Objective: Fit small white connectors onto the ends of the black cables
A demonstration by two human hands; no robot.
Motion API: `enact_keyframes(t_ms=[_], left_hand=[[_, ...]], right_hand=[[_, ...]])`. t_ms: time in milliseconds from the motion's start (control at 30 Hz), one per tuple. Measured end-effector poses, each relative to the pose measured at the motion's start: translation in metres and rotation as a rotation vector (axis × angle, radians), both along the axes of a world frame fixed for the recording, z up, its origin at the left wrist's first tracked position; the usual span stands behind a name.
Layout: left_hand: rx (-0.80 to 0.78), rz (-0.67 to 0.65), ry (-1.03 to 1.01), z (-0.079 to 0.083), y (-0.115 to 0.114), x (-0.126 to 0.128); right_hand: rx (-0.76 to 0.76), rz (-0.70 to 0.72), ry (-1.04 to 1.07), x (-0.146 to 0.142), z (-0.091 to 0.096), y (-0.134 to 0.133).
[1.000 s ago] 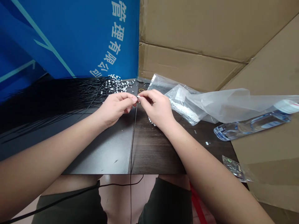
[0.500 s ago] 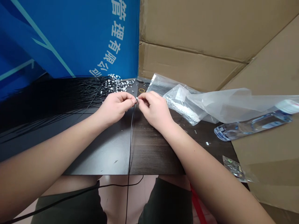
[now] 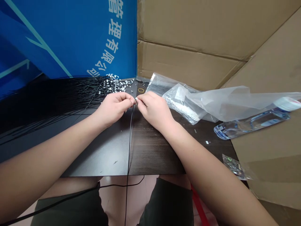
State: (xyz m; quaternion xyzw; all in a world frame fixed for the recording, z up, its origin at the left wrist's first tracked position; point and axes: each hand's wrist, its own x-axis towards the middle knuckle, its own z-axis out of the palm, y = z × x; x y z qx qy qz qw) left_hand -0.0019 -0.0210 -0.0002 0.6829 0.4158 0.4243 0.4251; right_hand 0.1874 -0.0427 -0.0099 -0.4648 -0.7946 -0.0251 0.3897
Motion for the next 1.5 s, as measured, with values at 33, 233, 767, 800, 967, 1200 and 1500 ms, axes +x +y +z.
enact_keyframes(t_ms=[33, 233, 767, 800, 967, 1200, 1500], left_hand=[[0.004, 0.004, 0.008, -0.0001, -0.0001, -0.0003], [0.023, 0.014, 0.041, 0.0021, -0.0019, -0.0007], [-0.029, 0.017, 0.022, 0.0061, -0.0055, -0.0003], [-0.033, 0.013, 0.022, 0.0059, -0.0051, -0.0001], [-0.054, -0.002, 0.042, 0.005, -0.0046, 0.0012], [-0.093, 0.003, -0.019, 0.0026, -0.0045, 0.003], [-0.132, -0.006, -0.047, -0.0001, -0.0021, 0.0009]], right_hand=[[0.009, 0.002, -0.013, -0.0002, -0.0002, -0.0004], [0.032, -0.004, -0.085, -0.0008, -0.002, -0.0019], [0.126, -0.009, -0.149, -0.0011, -0.0033, -0.0032], [0.124, -0.017, -0.146, -0.001, -0.0032, -0.0029], [0.119, -0.086, -0.129, -0.0002, -0.0046, -0.001], [0.115, -0.103, -0.119, -0.0013, -0.0053, -0.002], [0.021, -0.107, -0.101, -0.0032, -0.0005, -0.0056]])
